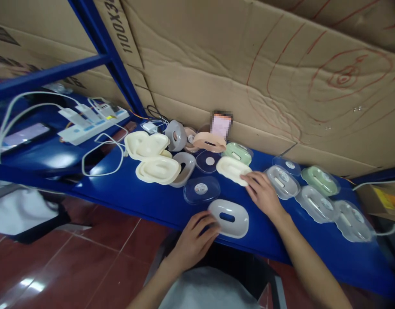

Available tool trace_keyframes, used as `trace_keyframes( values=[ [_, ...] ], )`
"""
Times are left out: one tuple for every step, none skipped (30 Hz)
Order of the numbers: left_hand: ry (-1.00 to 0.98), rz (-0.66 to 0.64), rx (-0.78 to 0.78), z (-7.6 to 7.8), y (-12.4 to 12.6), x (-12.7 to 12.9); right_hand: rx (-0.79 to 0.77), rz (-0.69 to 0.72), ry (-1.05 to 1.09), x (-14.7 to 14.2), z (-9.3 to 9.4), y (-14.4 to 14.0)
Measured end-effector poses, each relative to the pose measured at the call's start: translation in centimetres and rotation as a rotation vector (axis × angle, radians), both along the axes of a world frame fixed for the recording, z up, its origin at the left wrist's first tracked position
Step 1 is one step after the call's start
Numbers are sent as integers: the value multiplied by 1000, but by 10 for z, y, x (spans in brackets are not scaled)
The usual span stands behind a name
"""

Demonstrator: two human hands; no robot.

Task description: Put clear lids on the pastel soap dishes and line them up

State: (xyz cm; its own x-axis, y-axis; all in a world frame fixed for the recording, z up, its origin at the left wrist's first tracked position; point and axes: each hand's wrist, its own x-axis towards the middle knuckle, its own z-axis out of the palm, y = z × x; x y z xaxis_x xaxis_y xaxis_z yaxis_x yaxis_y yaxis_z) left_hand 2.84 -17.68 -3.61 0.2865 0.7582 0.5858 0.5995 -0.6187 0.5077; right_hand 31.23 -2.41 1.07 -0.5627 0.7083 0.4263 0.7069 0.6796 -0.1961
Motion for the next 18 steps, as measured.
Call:
trace_keyframes(
  values=[
    [-60, 6, 14, -2, -3, -5, 3, -20, 14, 14, -2, -20],
    [-119, 17, 25, -3, -5, -8, -7, -36, 26, 26, -6, -40],
    [-169, 33, 31, -3, -6, -10, -45, -54, 52, 36, -10, -60],
    [-207, 50, 38, -3, -7, -10, -93, -70, 74, 43, -15, -79],
    [-230, 63, 45, -2, -6, -9, -151, -86, 95, 48, -20, -96],
    [-240, 72, 50, 0, -4, -6, -221, -110, 119, 50, -24, -111],
    [-239, 74, 49, 3, -1, -2, -287, -143, 149, 49, -28, -123],
    [-229, 68, 45, 6, 4, 4, -344, -181, 190, 47, -30, -133],
    [-212, 55, 38, 9, 10, 10, -386, -221, 242, 44, -31, -141],
    [-186, 35, 30, 13, 16, 17, -405, -258, 301, 42, -31, -146],
    [-150, 9, 19, 16, 22, 23, -400, -284, 356, 40, -30, -149],
    [-103, -18, 8, 19, 27, 30, -378, -294, 399, 40, -29, -150],
    [-52, -41, -2, 22, 32, 36, -350, -289, 417, 40, -27, -151],
    [-2, -58, -13, 23, 35, 41, -325, -273, 407, 41, -25, -150],
    [43, -69, -24, 24, 37, 44, -310, -253, 366, 43, -24, -149],
    [83, -77, -34, 24, 38, 47, -307, -232, 301, 45, -24, -147],
    [119, -85, -42, 23, 37, 49, -311, -213, 226, 47, -24, -144],
    [153, -96, -46, 22, 36, 51, -311, -201, 158, 48, -25, -141]
  ],
)
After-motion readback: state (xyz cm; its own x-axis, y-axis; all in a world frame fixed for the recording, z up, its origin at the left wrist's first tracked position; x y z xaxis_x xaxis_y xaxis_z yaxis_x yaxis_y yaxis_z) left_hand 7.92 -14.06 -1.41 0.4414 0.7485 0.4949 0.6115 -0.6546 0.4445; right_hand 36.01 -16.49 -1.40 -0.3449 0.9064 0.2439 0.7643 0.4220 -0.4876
